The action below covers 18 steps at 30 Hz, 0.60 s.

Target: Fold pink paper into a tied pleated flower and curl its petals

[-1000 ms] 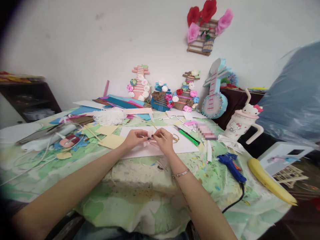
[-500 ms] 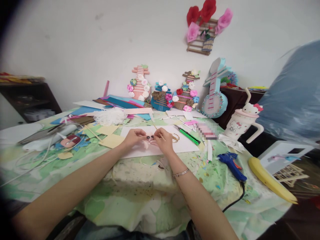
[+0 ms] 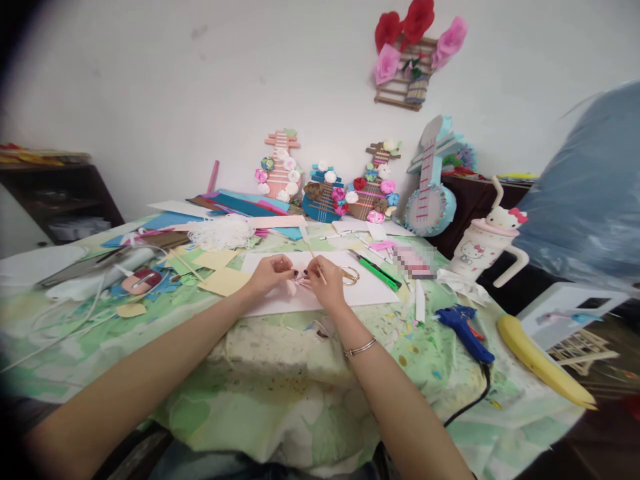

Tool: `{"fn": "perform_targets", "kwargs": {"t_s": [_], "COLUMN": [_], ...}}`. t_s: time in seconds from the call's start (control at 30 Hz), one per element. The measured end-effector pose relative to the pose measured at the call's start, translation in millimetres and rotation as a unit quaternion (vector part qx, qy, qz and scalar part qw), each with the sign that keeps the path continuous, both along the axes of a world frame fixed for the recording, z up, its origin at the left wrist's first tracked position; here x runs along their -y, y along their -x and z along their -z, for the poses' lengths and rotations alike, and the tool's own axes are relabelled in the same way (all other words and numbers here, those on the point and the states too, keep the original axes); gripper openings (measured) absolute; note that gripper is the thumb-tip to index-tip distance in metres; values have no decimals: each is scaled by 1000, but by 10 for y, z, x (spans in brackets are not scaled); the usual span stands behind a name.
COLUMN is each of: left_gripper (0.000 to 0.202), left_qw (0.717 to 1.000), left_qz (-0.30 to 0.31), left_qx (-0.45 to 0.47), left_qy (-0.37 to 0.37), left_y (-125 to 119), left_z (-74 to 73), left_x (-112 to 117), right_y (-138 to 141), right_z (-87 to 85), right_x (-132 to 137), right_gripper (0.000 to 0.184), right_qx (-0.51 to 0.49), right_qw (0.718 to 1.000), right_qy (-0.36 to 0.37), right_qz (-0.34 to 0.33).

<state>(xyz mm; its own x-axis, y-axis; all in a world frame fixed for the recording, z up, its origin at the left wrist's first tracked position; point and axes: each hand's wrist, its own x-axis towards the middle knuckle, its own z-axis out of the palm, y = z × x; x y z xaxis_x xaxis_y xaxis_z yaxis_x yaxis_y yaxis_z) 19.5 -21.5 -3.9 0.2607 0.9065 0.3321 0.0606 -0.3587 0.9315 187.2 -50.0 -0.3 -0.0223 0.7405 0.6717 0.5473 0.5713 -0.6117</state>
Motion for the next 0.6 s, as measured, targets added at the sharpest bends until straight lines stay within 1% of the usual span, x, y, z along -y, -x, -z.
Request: {"fn": "perform_targets", "kwargs": {"t_s": [0.1,0.2,0.37,0.5,0.6], "left_gripper": [31,32,35,32,34], "left_qw": [1000,999,1000,999,997], "left_qz": [27,50,24,35,73], "left_qx": [5,-5,-16,-6,26], "left_qy": [7,8,7,1,15], "left_y": [1,6,14,14,17], "left_z": [-21,-22,-5,-20,-55], "left_x": [18,18,-9,20,64], "right_y": [0,8,23,32,37], "right_z": [-11,-27,-42,-64,-82], "right_x": [13,32,57,83,93], "right_gripper": [2,2,3,4,8], "right_qx": [-5,23,37,26,12], "right_qw": [1000,1000,999,999,998], "right_qy": [9,-3,-16,-2,12], "right_qz": [-14,-12,-2,-30,-58]}}
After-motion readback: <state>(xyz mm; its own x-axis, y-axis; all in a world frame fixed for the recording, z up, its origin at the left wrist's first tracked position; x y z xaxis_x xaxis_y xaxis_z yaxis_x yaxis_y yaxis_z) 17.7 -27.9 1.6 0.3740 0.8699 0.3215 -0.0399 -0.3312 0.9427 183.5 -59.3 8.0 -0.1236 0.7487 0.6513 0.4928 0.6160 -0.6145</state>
